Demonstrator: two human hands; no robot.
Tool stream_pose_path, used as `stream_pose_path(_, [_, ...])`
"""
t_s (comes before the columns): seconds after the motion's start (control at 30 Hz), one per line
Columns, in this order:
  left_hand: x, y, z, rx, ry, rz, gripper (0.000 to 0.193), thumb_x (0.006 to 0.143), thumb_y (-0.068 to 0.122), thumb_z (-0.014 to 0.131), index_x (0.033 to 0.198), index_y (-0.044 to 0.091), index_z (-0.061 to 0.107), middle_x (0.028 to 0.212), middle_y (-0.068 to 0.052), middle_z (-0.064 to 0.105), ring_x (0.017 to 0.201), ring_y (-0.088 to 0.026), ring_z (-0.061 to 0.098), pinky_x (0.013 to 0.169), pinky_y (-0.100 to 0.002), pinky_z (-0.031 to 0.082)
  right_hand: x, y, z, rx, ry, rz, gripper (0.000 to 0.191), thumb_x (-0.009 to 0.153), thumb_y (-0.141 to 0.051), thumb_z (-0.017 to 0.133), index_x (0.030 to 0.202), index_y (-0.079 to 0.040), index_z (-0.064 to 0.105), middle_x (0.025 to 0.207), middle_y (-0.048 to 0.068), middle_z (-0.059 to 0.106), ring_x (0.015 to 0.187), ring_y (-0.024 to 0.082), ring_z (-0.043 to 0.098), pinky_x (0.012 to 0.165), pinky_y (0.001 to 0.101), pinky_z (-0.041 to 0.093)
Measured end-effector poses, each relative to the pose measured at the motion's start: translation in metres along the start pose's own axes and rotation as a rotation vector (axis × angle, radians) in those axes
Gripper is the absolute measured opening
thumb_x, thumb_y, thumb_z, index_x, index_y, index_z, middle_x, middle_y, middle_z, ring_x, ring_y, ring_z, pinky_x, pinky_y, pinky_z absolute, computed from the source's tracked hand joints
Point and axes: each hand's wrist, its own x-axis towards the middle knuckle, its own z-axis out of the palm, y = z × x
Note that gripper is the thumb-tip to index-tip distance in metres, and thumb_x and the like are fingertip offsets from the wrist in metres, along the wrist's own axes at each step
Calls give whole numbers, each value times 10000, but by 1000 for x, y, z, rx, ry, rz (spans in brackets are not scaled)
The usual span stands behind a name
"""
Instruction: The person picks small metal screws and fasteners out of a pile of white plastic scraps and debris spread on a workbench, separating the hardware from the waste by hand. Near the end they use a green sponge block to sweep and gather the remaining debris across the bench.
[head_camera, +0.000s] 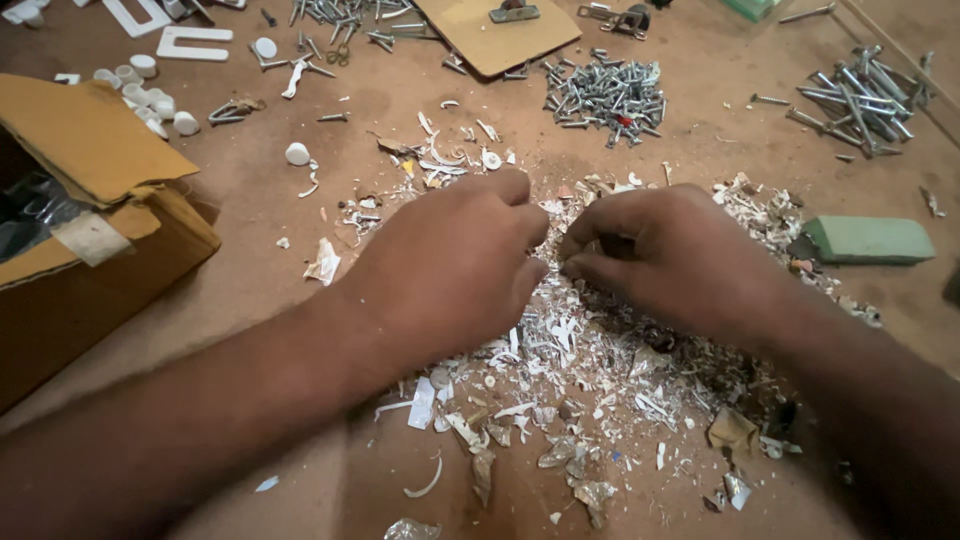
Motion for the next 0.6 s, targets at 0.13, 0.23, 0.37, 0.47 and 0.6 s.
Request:
stream_pose_path(0.13, [2, 0, 4, 10, -32, -25, 144, 841, 183, 688, 869, 46, 721, 957, -150, 642, 962, -370, 647, 831, -496, 517, 2, 0, 1, -62, -6, -152, 201, 850, -278, 738, 993, -143, 776, 785, 70, 784, 690, 196, 756, 682, 380, 586])
stream_pose_path(0.23, [2, -1, 5, 38, -63, -18, 107, 863, 149, 658, 862, 69, 728, 961, -137, 644, 973, -360, 651, 849, -489, 519, 2, 4, 1, -56, -8, -220, 166, 844, -230, 714, 967, -132, 768, 762, 58, 770, 663, 181, 737, 655, 365, 578])
stream_pose_path(0.37, [3, -1, 4, 10, -61, 12, 111, 872, 132, 635, 882, 47, 705, 982, -138, 641, 968, -361, 651, 851, -487, 517, 1, 9, -5, 156, -59, 10, 131, 897, -234, 717, 921, -109, 747, 651, 54, 675, 543, 151, 580, 534, 353, 468])
stream_pose_path(0.47, [3, 0, 3, -11, -73, -28, 118, 888, 138, 623, 896, 37, 684, 987, -142, 639, 963, -360, 651, 848, -487, 515, 1, 12, -16, 285, -42, 147, 129, 902, -215, 723, 943, -97, 755, 610, 26, 594, 503, 129, 472, 477, 339, 384])
stream_pose_path(0.6, [5, -2, -4, -58, -23, 4, 153, 900, 147, 616, 947, 3, 639, 1011, -184, 646, 956, -394, 643, 827, -495, 514, 1, 11, -15, 76, 2, 137, 180, 916, -248, 749, 1043, -134, 807, 630, 106, 637, 555, 172, 542, 541, 365, 449])
